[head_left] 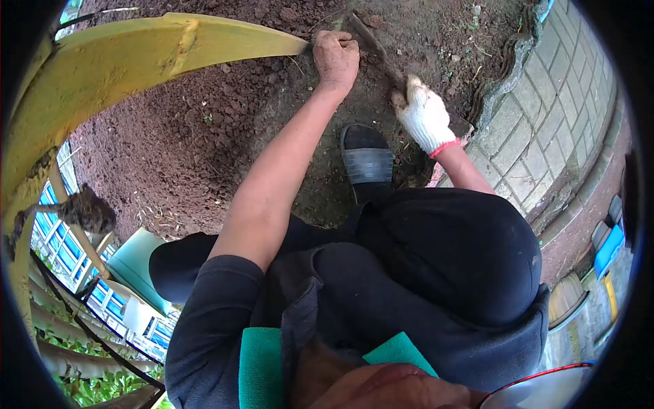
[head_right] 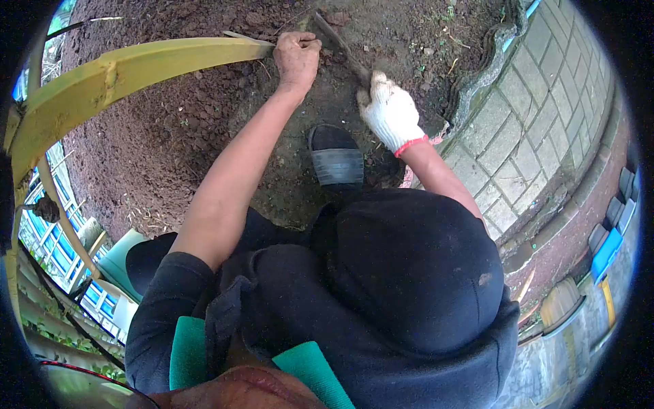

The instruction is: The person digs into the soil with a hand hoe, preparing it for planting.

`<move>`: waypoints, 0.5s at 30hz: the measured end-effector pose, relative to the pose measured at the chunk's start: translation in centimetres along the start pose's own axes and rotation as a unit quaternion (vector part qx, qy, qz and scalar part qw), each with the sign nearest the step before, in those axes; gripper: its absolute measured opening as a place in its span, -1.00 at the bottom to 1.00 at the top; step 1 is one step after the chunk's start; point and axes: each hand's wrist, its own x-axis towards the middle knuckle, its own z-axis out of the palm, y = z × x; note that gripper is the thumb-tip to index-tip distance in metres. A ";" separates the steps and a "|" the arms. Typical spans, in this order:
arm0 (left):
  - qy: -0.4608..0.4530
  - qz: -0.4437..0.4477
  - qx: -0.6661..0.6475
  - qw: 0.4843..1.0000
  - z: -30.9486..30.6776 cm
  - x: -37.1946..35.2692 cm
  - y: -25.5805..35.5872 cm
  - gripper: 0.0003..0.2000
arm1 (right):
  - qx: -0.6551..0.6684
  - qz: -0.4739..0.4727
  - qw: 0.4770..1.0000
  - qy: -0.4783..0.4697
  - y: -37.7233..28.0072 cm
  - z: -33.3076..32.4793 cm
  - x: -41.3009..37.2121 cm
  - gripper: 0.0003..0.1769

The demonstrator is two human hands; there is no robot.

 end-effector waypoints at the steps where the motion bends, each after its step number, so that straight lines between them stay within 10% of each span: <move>1: 0.015 0.024 0.023 0.999 -0.2 0.2 0.7 -0.78 | 0.007 0.003 1.000 -0.006 -0.2 -0.4 -0.3 -0.58; 8: 0.033 0.147 0.055 0.987 1.3 2.1 1.5 -0.68 | 0.108 -0.112 0.942 0.297 -1.2 -0.6 -1.7 -0.56; 9: -0.002 0.133 0.051 0.990 1.5 2.4 1.7 -0.65 | 0.019 0.059 0.994 0.086 -1.1 -0.7 -1.4 -0.59; 13: -0.024 0.243 0.097 0.965 1.5 2.7 3.1 -0.63 | 0.035 -0.011 0.998 0.048 0.3 -1.6 0.0 -0.60; 15: 0.035 0.245 0.091 0.965 1.9 2.5 2.9 -0.69 | 0.428 0.162 0.879 -0.135 0.1 -2.6 0.4 -0.70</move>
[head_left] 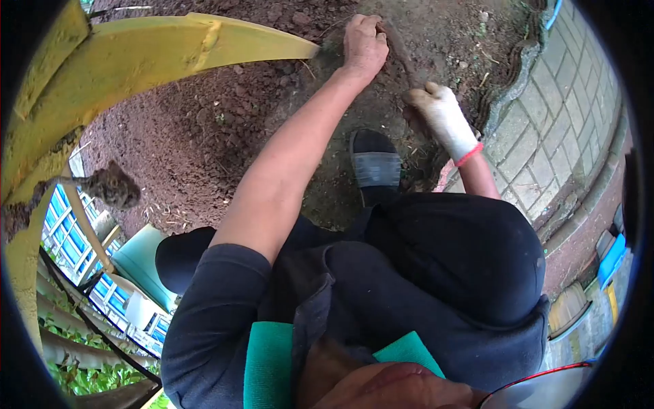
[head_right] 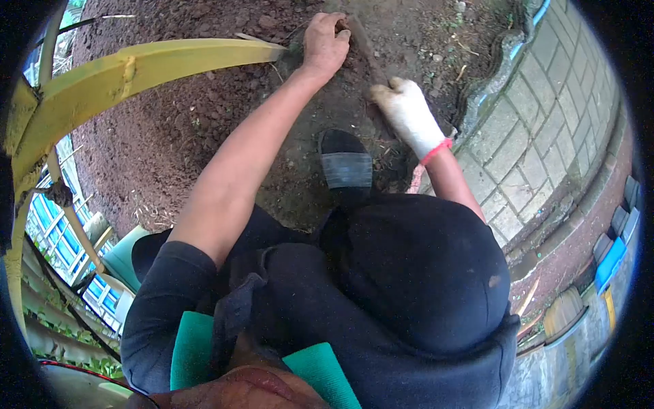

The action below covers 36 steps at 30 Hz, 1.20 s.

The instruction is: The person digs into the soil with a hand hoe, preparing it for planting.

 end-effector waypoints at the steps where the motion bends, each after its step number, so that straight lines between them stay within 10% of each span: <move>1: -0.015 -0.039 -0.015 0.999 -0.4 0.2 0.2 -0.71 | 0.041 0.020 0.999 -0.028 -0.1 -0.2 0.0 -0.72; 5: -0.062 -0.139 -0.046 0.987 -4.1 -2.4 1.1 -0.78 | 0.044 -0.012 0.999 0.003 -1.8 -0.2 -1.2 -0.69; 8: -0.076 -0.234 -0.091 0.965 -8.6 -6.9 0.9 -0.81 | -0.182 -0.245 0.943 0.131 -0.3 -0.6 2.5 -0.65; 12: 0.023 -0.392 -0.151 0.907 -16.1 -4.9 -4.2 -0.76 | -0.324 -0.271 0.877 0.228 -4.6 -0.3 4.2 -0.63; 15: 0.205 -0.279 -0.208 0.915 -18.9 1.3 -5.7 -0.62 | -0.358 -0.303 0.809 0.356 -4.9 -0.5 7.3 -0.66; 17: 0.162 -0.151 -0.100 0.970 -18.2 4.6 -7.7 -0.54 | -0.380 -0.301 0.778 0.399 -4.5 -1.7 9.3 -0.50; 20: -0.198 0.001 -0.032 0.980 -15.7 6.9 -9.8 -0.56 | -0.327 -0.322 0.813 0.358 -3.8 -2.6 8.7 -0.55; 22: -0.355 -0.203 -0.301 0.862 -12.1 7.3 -14.1 -0.63 | -0.312 -0.256 0.866 0.294 -3.0 -2.8 7.2 -0.63; 24: -0.429 -0.080 -0.218 0.873 -11.3 7.8 -15.1 -0.68 | -0.300 -0.217 0.892 0.260 -1.9 -1.8 5.2 -0.62; 25: -0.401 0.146 0.007 0.904 -12.2 9.1 -13.8 -0.70 | -0.288 -0.205 0.899 0.259 -1.2 -0.9 4.4 -0.61; 26: -0.332 0.361 0.232 0.840 -12.8 10.4 -13.3 -0.72 | -0.273 -0.195 0.905 0.260 -0.4 -0.2 4.2 -0.61; 27: -0.337 0.375 0.257 0.824 -13.2 12.4 -14.2 -0.73 | -0.299 -0.196 0.897 0.259 0.8 -0.1 4.6 -0.60; 28: -0.417 0.232 0.217 0.852 -15.4 13.8 -10.7 -0.85 | -0.292 -0.201 0.896 0.266 1.3 0.0 4.8 -0.59; 29: -0.283 0.023 -0.083 0.955 -14.9 14.3 -13.3 -0.86 | -0.283 -0.208 0.895 0.274 1.6 0.2 5.2 -0.59; 30: -0.104 -0.189 -0.370 0.904 -14.3 14.8 -15.2 -0.87 | -0.274 -0.214 0.894 0.283 1.8 0.4 5.4 -0.59; 33: -0.096 -0.161 0.017 0.982 -16.1 14.5 -7.6 -0.83 | -0.263 -0.253 0.878 0.310 0.7 0.1 4.8 -0.58; 36: -0.226 -0.247 -0.121 0.934 -13.0 14.0 -0.9 -0.78 | -0.306 -0.274 0.858 0.308 -1.9 -0.7 3.6 -0.53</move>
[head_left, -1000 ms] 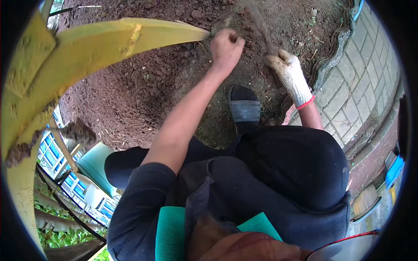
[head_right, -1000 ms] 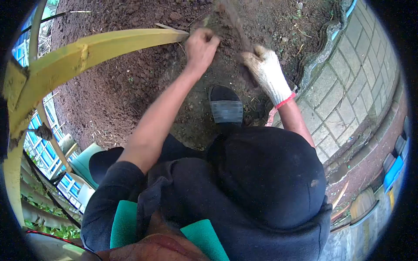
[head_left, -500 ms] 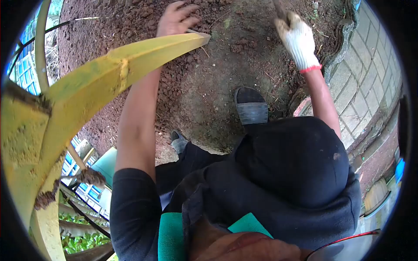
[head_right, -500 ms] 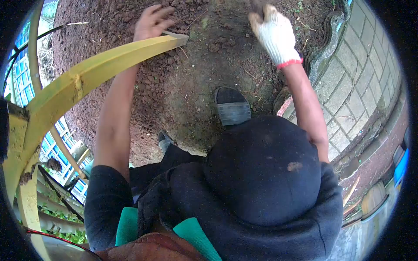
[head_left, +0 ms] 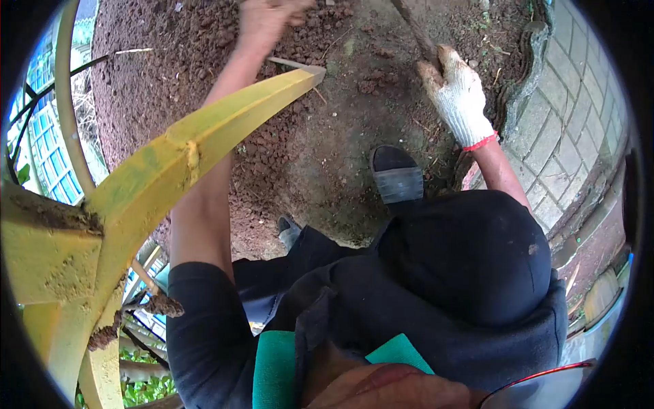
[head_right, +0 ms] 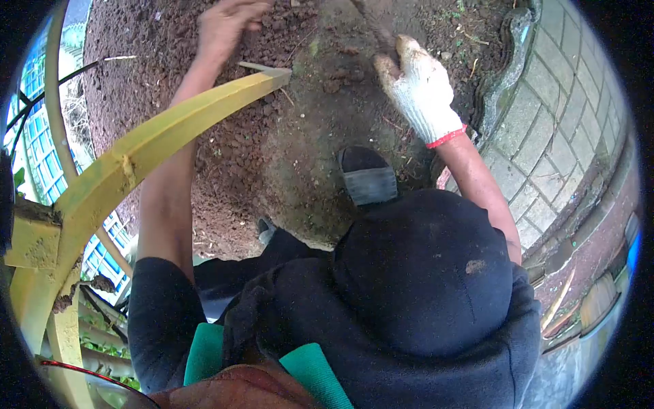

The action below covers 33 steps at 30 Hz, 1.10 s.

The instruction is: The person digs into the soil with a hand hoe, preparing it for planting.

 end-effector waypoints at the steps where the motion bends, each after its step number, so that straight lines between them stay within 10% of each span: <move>1: -0.081 0.065 -0.137 0.985 2.2 2.6 -3.3 -0.72 | -0.011 -0.002 1.000 -0.001 -1.1 -1.1 0.2 -0.51; 3: -0.204 0.192 0.058 0.958 4.6 3.6 -3.7 -0.74 | -0.003 -0.070 0.995 0.076 -0.6 -1.1 0.1 -0.46; 8: -0.232 0.162 0.067 0.957 8.4 5.3 -7.4 -0.72 | 0.011 -0.049 0.993 0.105 -1.2 -1.2 -1.3 -0.49; 11: -0.209 0.095 -0.006 0.973 8.1 4.7 -8.3 -0.72 | -0.026 0.080 0.968 -0.237 0.3 0.2 -0.7 -0.58; 15: -0.216 0.099 0.014 0.971 7.6 4.6 -8.5 -0.76 | 0.019 0.001 1.000 0.015 -0.4 1.3 -3.8 -0.56; 18: -0.221 0.103 0.063 0.968 8.0 4.8 -8.0 -0.72 | -0.001 0.077 0.970 -0.232 -0.9 1.8 -2.2 -0.57; 22: -0.226 0.100 0.156 0.956 7.6 3.7 -5.9 -0.60 | -0.004 0.076 0.971 -0.226 -2.9 -1.2 0.4 -0.62; 26: -0.226 0.151 0.119 0.955 8.1 4.0 -6.7 -0.77 | 0.101 -0.067 0.990 0.070 -3.4 -1.0 -1.9 -0.55; 30: -0.212 0.082 0.102 0.969 8.0 4.1 -7.2 -0.58 | -0.007 0.057 0.971 -0.232 -0.3 2.4 -1.1 -0.57; 33: -0.178 0.144 0.134 0.964 7.9 3.7 -6.6 -0.62 | 0.133 0.148 0.960 -0.195 -1.3 0.8 -1.0 -0.61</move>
